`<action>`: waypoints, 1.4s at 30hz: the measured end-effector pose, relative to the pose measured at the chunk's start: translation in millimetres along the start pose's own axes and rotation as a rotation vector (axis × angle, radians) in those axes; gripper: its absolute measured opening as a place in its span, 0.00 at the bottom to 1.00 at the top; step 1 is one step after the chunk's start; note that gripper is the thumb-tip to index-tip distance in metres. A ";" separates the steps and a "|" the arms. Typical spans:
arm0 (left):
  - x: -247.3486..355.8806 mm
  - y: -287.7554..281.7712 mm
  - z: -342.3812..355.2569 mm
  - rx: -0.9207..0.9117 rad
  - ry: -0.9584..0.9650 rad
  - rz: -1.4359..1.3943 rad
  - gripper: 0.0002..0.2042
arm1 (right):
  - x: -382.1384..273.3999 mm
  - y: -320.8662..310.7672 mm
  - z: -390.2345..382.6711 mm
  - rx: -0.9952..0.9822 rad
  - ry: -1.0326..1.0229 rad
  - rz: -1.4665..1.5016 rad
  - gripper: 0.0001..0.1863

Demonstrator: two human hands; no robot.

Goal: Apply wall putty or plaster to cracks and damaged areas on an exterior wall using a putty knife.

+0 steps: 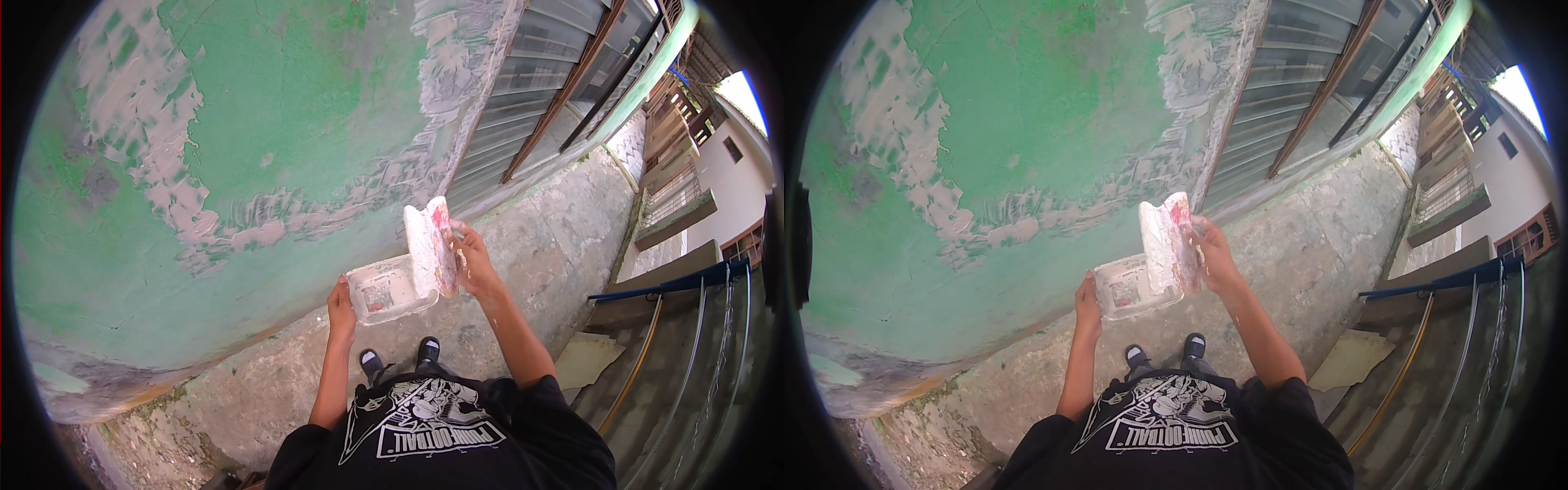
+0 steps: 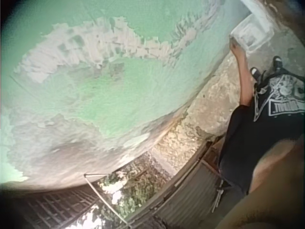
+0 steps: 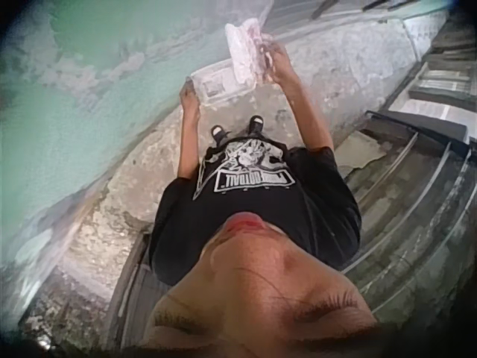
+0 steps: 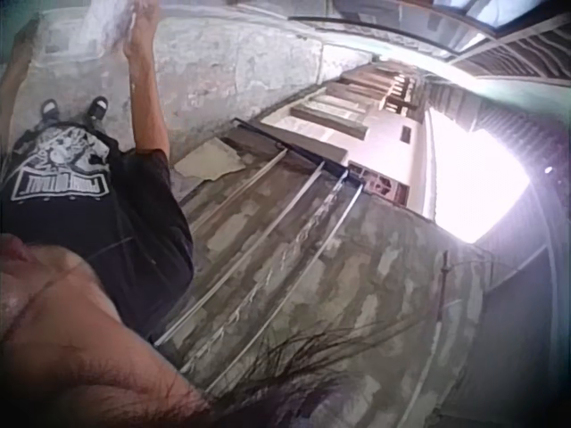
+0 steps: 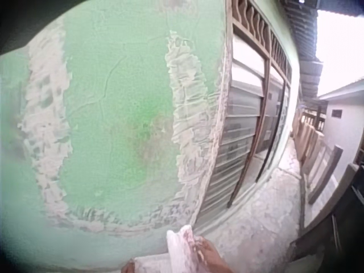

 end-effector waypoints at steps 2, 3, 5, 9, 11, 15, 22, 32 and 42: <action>3.0 -1.3 -1.9 -0.006 0.003 -0.021 0.24 | 6.5 10.4 -3.9 0.111 0.126 0.377 0.18; 3.8 -4.3 -2.3 0.001 0.018 -0.006 0.24 | 5.5 15.0 -5.7 0.109 0.118 0.377 0.18; 10.0 -1.8 -3.1 -0.004 0.036 0.009 0.24 | 7.8 20.9 -9.7 0.138 0.259 0.544 0.17; 19.2 2.2 -4.4 -0.042 0.034 -0.020 0.24 | 22.7 16.1 -2.2 0.006 0.304 0.651 0.13; 19.2 -1.8 -2.0 -0.055 0.031 -0.035 0.24 | 21.4 19.4 -1.3 0.059 0.241 0.613 0.13; 19.2 -13.3 2.6 -0.058 0.032 -0.037 0.23 | 5.0 30.2 -2.9 0.138 0.081 0.507 0.15; 24.5 -28.8 11.5 -0.063 0.041 -0.008 0.24 | 6.9 19.8 8.7 0.220 -0.055 0.407 0.10; 36.3 -24.2 26.0 0.006 0.132 0.047 0.23 | -25.0 -0.1 48.8 0.450 -0.270 0.617 0.08; 27.3 -8.3 31.6 0.038 0.097 0.042 0.22 | -74.6 -55.2 108.6 0.646 -0.708 0.066 0.13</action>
Point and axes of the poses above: each hand's wrist, its own z-axis towards the middle knuckle, its own y-axis out of the palm, x = y × z, the point moved 3 cm from there along z, towards the middle knuckle, and after that the axes turned 1 degree about y, right-handed, at the moved point
